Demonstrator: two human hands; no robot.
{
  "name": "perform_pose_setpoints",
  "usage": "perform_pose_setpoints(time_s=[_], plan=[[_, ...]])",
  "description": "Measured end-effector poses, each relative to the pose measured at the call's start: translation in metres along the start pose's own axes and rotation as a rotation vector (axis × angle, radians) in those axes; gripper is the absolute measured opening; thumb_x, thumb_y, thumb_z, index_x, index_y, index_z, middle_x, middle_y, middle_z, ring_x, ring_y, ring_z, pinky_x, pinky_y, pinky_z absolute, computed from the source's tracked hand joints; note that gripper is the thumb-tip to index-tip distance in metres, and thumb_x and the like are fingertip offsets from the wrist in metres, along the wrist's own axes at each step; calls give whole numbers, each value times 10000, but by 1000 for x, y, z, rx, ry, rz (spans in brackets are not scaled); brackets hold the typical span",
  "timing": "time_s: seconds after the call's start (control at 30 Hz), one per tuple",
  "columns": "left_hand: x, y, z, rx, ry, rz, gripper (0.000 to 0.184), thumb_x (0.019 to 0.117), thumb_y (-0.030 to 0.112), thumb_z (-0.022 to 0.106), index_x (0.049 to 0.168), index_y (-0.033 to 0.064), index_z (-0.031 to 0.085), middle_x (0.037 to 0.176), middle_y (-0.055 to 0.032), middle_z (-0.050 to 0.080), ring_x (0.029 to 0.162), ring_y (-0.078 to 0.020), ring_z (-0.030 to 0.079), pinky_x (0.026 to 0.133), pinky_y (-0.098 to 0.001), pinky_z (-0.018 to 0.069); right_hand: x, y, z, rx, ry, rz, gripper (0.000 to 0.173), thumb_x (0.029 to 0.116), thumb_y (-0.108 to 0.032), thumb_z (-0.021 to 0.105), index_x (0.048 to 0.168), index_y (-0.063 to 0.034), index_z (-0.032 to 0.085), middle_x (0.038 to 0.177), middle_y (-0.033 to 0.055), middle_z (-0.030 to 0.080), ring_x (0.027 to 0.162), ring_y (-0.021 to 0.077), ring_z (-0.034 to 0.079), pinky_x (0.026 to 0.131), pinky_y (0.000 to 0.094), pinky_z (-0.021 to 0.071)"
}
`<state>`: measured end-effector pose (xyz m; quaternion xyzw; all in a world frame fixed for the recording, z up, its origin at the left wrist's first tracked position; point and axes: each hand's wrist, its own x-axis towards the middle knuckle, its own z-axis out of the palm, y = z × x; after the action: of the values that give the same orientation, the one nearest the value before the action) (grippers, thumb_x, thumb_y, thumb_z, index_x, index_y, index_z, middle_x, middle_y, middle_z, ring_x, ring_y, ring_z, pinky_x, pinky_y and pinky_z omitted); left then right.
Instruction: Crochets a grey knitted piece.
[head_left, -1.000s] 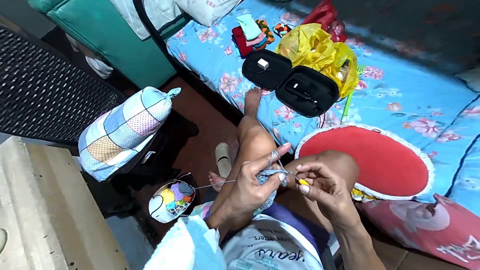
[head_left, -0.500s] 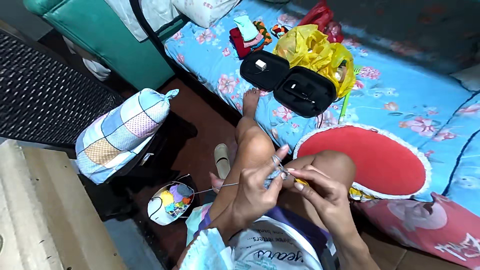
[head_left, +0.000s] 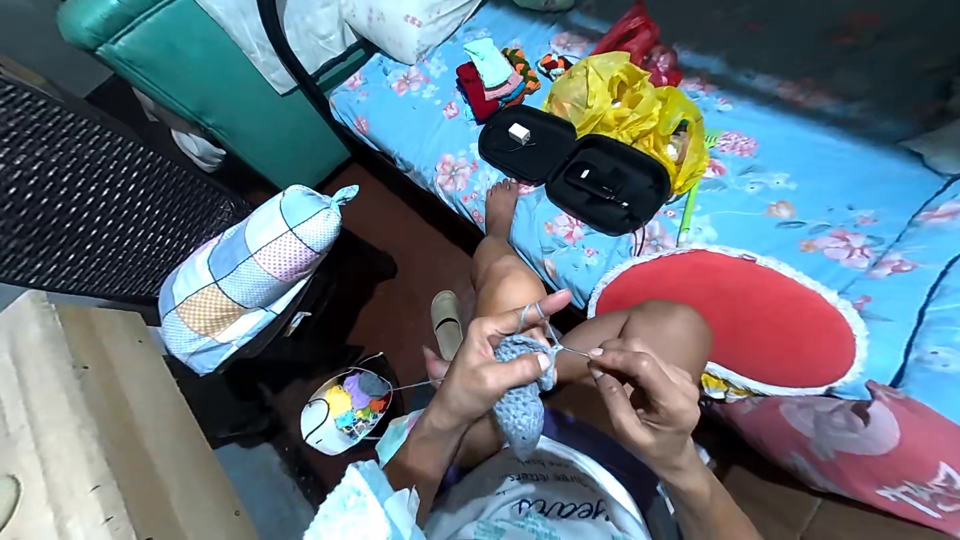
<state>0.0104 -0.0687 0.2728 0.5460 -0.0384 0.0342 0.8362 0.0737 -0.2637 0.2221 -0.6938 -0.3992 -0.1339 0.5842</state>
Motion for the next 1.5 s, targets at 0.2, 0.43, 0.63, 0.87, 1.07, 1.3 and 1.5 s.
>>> perform_pose_setpoints(time_s=[0.2, 0.43, 0.63, 0.87, 1.07, 1.3, 1.5], plan=[[-2, -4, -6, -38, 3, -34, 462, 878, -12, 642, 1339, 18, 650, 840, 32, 736, 729, -52, 684, 727, -256, 590, 1, 4, -8, 634, -132, 412, 152, 935, -178, 684, 1081, -177, 724, 965, -96, 707, 818, -62, 629, 711, 100, 525], [1, -25, 9, 659, 63, 298, 378, 901, -78, 598, 1274, -113, 645, 1190, -160, 726, 1027, -42, 690, 957, -199, 532, 1, -5, 12, 387, -54, 418, 105, 899, -107, 652, 995, -75, 682, 948, -27, 676, 760, -52, 593, 633, 85, 490], [-3, -31, 6, 729, 10, 364, 281, 929, -32, 615, 1191, -79, 707, 1021, -152, 757, 940, -85, 718, 887, -221, 570, 13, -12, 16, 358, -4, 417, 247, 924, -76, 636, 1157, 1, 665, 1090, 3, 696, 896, -14, 650, 749, 136, 550], [-17, 18, -38, 627, -92, 95, 388, 975, 215, 658, 652, 8, 604, 1022, -83, 739, 1021, -86, 677, 898, -250, 548, 15, -2, 16, 860, 49, 645, 264, 875, 5, 679, 1112, -70, 765, 928, -19, 747, 608, -55, 560, 516, 108, 445], [-16, 21, -71, 247, -270, 250, 314, 1013, 437, 581, 873, 208, 744, 1260, -40, 715, 1378, -257, 525, 1200, -432, 350, 16, 1, 19, 1061, -8, 637, 241, 889, -28, 712, 1120, -69, 767, 936, 2, 754, 630, -50, 586, 533, 108, 460], [-4, -5, -20, 149, -53, 136, 1037, 907, 128, 731, 1634, 188, -6, 1295, -93, 671, 1123, -197, 677, 995, -357, 544, 17, -3, 13, 1123, -30, 592, 244, 910, -41, 718, 1150, -50, 761, 998, 35, 764, 660, -32, 619, 562, 116, 497], [1, 3, -3, 18, 156, -48, 1147, 844, -124, 653, 1587, 91, -193, 987, -101, 740, 779, -108, 714, 762, -235, 585, 17, -3, 1, 865, -51, 583, 277, 905, -67, 721, 1178, -76, 765, 1084, 11, 737, 829, 17, 667, 704, 152, 561]])
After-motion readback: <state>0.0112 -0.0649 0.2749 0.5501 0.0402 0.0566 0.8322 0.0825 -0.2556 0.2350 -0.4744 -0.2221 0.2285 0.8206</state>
